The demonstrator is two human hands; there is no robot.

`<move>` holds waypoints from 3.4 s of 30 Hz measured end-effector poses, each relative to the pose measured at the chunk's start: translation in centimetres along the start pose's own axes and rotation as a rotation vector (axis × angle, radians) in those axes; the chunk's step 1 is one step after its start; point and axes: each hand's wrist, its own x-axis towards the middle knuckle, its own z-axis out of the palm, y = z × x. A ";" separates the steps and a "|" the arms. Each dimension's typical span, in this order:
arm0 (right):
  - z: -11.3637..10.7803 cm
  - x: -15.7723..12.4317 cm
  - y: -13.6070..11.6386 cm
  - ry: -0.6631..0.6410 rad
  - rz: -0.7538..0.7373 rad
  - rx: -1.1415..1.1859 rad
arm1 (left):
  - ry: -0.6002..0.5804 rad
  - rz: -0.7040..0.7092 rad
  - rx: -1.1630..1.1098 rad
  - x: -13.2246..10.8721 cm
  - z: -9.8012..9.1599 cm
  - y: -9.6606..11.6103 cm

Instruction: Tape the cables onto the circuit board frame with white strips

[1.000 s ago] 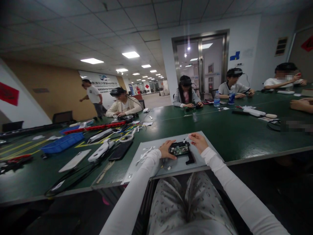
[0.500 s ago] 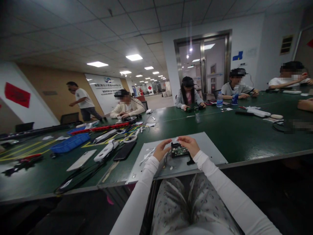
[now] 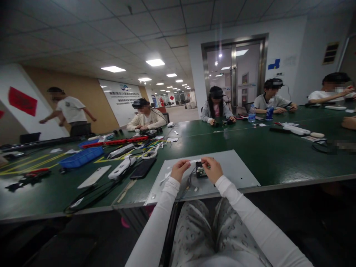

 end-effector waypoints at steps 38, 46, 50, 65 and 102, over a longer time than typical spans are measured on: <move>2.7 -2.0 -0.9 -0.135 -0.246 -0.570 | 0.293 0.134 0.482 -0.1 -0.7 -0.9; 3.0 -2.4 -1.2 -0.232 -0.297 -0.631 | 0.233 0.194 0.718 -0.2 -1.1 -1.5; 3.0 -2.4 -1.4 -0.245 -0.302 -0.638 | 0.249 0.156 0.792 -0.4 -1.0 -1.5; 3.0 -2.5 -1.4 -0.275 -0.301 -0.633 | 0.163 0.125 1.144 -0.7 -0.8 -0.8; 3.0 -2.5 -1.3 -0.321 -0.284 -0.636 | 0.122 0.007 1.412 -1.2 -0.1 -0.2</move>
